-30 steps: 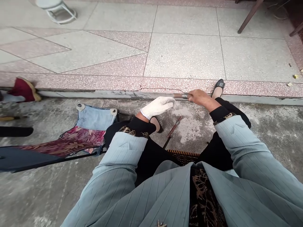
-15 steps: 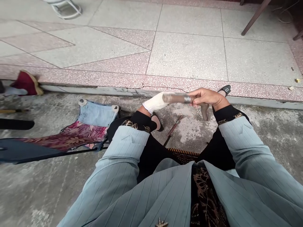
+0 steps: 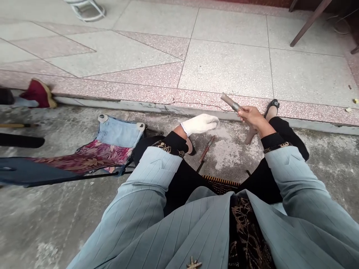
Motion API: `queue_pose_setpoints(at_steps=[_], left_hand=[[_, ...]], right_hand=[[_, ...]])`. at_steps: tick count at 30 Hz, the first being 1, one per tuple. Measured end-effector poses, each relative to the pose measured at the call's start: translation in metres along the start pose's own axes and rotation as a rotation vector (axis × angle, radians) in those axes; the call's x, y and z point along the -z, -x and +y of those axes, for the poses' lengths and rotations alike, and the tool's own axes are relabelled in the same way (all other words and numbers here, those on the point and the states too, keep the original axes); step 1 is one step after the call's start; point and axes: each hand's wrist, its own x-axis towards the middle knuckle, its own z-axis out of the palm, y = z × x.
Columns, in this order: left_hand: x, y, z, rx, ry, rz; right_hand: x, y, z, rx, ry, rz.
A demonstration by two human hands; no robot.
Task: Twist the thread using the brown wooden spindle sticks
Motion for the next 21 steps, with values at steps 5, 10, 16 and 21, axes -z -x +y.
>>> queue_pose_setpoints(at_steps=[5, 10, 16, 21], left_hand=[[-0.007, -0.003, 0.004, -0.019, -0.069, 0.044], [0.000, -0.007, 0.006, 0.009, -0.126, 0.054], [0.003, -0.010, -0.004, 0.035, 0.202, 0.087], [-0.005, -0.017, 0.003, 0.013, 0.355, 0.012]], right_hand=[[0.001, 0.002, 0.005, 0.056, 0.660, -0.116], [-0.009, 0.015, -0.009, 0.096, 0.819, -0.721], [0.003, 0.034, -0.022, 0.179, 0.158, -0.904], [0.011, 0.031, -0.024, 0.228, -0.217, -0.470]])
